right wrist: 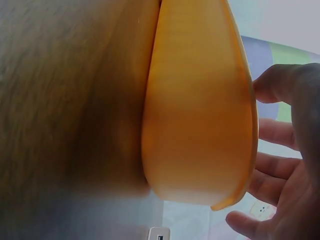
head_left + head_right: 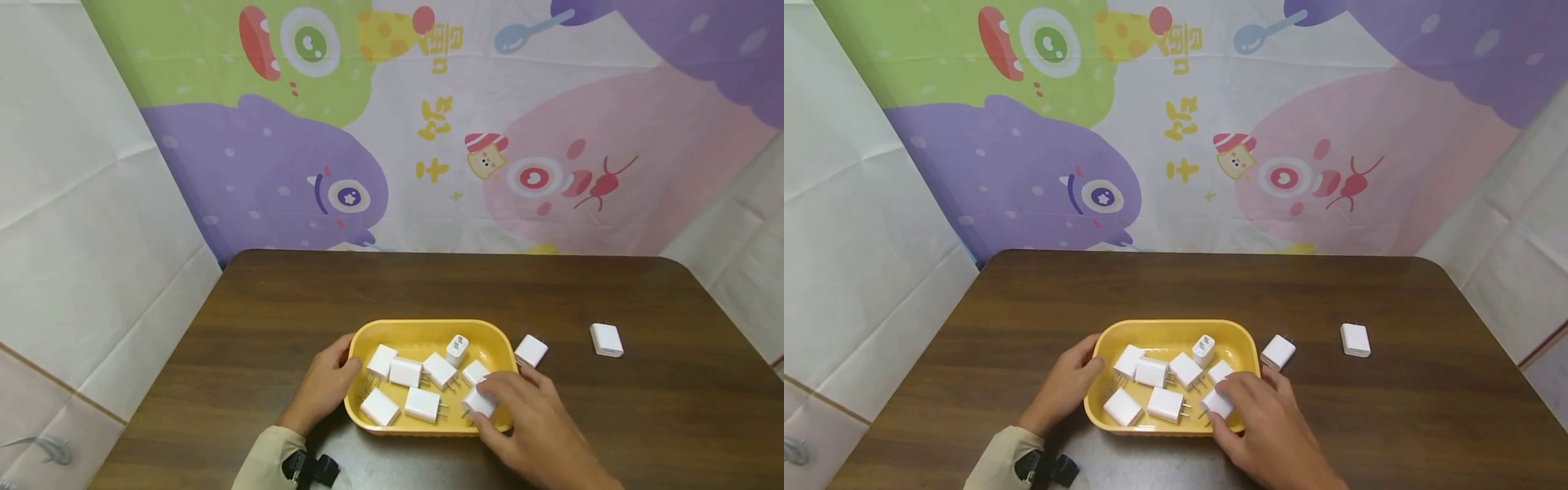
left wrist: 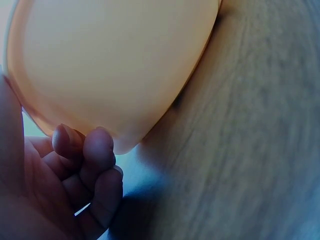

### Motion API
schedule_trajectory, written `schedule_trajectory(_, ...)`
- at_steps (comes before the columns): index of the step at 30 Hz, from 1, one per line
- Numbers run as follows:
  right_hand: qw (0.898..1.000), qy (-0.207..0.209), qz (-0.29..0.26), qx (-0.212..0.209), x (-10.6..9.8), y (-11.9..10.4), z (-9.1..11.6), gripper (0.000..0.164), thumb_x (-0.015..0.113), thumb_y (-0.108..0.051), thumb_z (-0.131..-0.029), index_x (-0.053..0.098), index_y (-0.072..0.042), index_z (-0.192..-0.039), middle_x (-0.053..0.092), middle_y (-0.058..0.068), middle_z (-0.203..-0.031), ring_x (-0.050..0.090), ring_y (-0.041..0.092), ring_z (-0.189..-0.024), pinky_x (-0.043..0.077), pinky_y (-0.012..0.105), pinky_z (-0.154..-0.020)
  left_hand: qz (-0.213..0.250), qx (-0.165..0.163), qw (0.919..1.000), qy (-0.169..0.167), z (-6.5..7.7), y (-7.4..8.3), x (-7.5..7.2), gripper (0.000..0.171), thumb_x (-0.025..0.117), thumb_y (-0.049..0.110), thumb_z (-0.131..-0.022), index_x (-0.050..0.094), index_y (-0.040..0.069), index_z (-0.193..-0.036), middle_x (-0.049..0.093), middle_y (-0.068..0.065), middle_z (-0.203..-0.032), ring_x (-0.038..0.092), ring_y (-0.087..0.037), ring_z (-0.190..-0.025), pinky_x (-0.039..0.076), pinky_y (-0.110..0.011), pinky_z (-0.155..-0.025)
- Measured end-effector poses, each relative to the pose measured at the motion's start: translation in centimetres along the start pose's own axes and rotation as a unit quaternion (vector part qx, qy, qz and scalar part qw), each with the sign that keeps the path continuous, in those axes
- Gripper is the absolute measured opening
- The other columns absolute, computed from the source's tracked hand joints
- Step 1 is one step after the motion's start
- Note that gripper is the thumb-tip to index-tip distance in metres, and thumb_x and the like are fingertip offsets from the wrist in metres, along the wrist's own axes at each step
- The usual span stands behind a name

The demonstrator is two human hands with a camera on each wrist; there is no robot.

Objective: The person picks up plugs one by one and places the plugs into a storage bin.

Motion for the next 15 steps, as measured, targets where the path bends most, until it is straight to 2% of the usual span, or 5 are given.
schedule_trajectory(10, 1.000, 0.004, 0.003, -0.005, 0.33, -0.28, 0.08, 0.034, 0.081, -0.026, -0.075, 0.067, -0.015, -0.103, 0.067, -0.005, -0.104, 0.063, 0.013, -0.099, 0.039, 0.056, -0.096, -0.004, -0.001, 1.0000, 0.002, 0.02, -0.09, -0.02, 0.043, 0.053, 0.015, -0.096, 0.060, 0.013, -0.138, 0.066, -0.004, -0.125, 0.061, -0.021, -0.110, 0.046, -0.048, -0.100)
schedule_trajectory(15, 1.000, 0.017, -0.005, -0.020, 0.40, -0.25, 0.18, 0.028, 0.077, -0.026, -0.078, 0.067, -0.015, -0.101, 0.067, -0.010, -0.098, 0.063, 0.008, -0.090, 0.040, 0.057, -0.094, -0.003, 0.000, 1.0000, 0.003, 0.00, -0.04, -0.02, 0.042, 0.053, 0.015, -0.096, 0.061, 0.013, -0.138, 0.066, -0.004, -0.125, 0.061, -0.021, -0.109, 0.047, -0.048, -0.099)
Point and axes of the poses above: each hand's wrist, its own z-axis away from the middle knuckle, its own x-axis out of the palm, y = z × x, the point moved 4 cm from there along -z, towards the middle knuckle
